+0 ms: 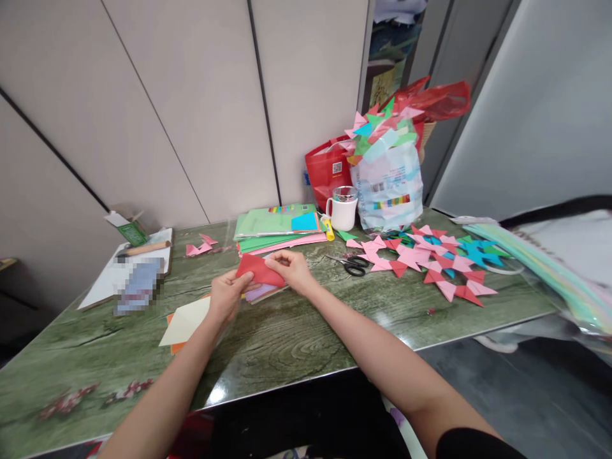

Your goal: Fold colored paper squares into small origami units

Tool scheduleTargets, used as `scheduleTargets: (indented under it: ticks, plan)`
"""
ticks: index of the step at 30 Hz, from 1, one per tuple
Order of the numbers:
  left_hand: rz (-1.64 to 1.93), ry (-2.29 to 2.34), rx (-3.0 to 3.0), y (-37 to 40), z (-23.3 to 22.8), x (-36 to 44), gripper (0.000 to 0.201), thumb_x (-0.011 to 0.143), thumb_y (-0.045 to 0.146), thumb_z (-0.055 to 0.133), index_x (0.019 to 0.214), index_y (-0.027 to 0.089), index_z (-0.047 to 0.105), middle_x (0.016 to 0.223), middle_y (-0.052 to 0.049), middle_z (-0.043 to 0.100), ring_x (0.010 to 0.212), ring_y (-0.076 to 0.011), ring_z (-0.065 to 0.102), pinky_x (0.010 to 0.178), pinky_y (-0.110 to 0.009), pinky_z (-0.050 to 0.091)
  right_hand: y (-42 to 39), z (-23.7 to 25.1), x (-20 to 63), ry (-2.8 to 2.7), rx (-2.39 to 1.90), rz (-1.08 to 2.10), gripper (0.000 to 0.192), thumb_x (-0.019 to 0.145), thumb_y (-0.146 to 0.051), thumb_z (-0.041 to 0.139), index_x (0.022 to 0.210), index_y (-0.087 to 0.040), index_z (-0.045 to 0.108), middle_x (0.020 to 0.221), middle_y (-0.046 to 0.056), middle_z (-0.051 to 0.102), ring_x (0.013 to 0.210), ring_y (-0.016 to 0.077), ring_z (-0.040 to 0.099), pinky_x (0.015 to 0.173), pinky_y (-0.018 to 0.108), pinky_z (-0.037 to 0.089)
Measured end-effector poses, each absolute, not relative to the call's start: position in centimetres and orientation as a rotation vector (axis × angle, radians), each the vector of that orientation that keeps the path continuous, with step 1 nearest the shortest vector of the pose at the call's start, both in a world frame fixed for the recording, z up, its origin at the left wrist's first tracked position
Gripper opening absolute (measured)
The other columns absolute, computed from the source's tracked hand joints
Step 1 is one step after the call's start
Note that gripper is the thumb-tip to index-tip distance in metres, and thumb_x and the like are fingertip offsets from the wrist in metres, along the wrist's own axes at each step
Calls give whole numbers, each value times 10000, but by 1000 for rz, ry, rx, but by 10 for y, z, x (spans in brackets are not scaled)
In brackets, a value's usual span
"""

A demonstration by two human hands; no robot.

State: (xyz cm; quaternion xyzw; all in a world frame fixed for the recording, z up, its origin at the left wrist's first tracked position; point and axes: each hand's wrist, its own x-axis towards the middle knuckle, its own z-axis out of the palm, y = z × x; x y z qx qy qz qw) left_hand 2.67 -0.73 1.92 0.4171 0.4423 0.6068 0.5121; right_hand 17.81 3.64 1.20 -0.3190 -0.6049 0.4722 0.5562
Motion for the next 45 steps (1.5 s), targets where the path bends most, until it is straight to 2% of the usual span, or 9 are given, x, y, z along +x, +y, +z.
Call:
scheduleTargets:
  ticks: [19, 22, 24, 27, 30, 34, 37, 42, 45]
  plan:
    - [1504, 1055, 1035, -4, 20, 20, 259, 532, 333, 761, 639, 123, 652, 606, -45, 697, 593, -217, 665, 629, -346, 530, 35, 14, 179, -1384, -764, 1178, 239, 620, -391, 680, 672, -165, 622, 654, -3, 630, 596, 126, 553, 622, 271, 449]
    - [1498, 1051, 1035, -4, 20, 20, 311, 554, 312, 754, 772, 107, 670, 657, -56, 708, 613, -215, 666, 638, -349, 535, 36, 14, 179, -1372, -762, 1187, 227, 623, -372, 680, 675, -159, 621, 654, -6, 625, 587, 117, 546, 616, 260, 443]
    - [1492, 1045, 1042, -5, 23, 21, 452, 574, 305, 745, 960, 95, 639, 689, -64, 712, 635, -215, 668, 649, -356, 538, 37, 14, 180, -1378, -762, 1184, 222, 627, -361, 677, 679, -152, 622, 654, -8, 624, 584, 111, 542, 612, 252, 438]
    - [1458, 996, 1108, -8, 27, 22, 696, 623, 306, 716, 1243, 126, 456, 783, -76, 717, 703, -205, 670, 697, -352, 532, 37, 14, 180, -1415, -765, 1198, 217, 638, -351, 668, 691, -145, 627, 658, -9, 626, 583, 105, 540, 607, 242, 431]
    - [1415, 908, 1232, -10, 29, 22, 776, 665, 297, 685, 1340, 199, 316, 979, -95, 686, 864, -204, 647, 773, -326, 505, 36, 14, 181, -1444, -763, 1234, 216, 644, -351, 662, 693, -143, 627, 661, -9, 629, 579, 101, 539, 597, 235, 425]
    - [1366, 932, 1407, -10, 29, 17, 591, 661, 285, 683, 1217, 193, 507, 1141, -107, 615, 1035, -235, 568, 843, -316, 462, 35, 13, 181, -1463, -756, 1284, 226, 633, -357, 671, 683, -142, 622, 651, -14, 623, 556, 93, 529, 574, 225, 409]
    - [1255, 1058, 1538, -9, 28, 13, 384, 662, 295, 675, 1021, 158, 658, 1056, -104, 659, 967, -246, 596, 817, -320, 463, 35, 13, 181, -1501, -762, 1293, 239, 633, -366, 668, 686, -138, 624, 628, -18, 613, 536, 90, 515, 553, 221, 394]
    - [1174, 1189, 1668, -9, 27, 12, 263, 681, 289, 651, 914, 179, 706, 906, -73, 711, 858, -225, 628, 786, -313, 467, 35, 14, 182, -1547, -781, 1209, 236, 649, -369, 655, 687, -139, 620, 664, -3, 618, 601, 111, 543, 617, 248, 423]
    - [1252, 1209, 1595, -7, 24, 11, 302, 675, 320, 652, 937, 177, 696, 934, -75, 704, 843, -230, 634, 744, -329, 497, 35, 14, 181, -1524, -755, 1176, 320, 624, -350, 684, 874, -166, 605, 766, 6, 628, 717, 135, 575, 693, 268, 448]
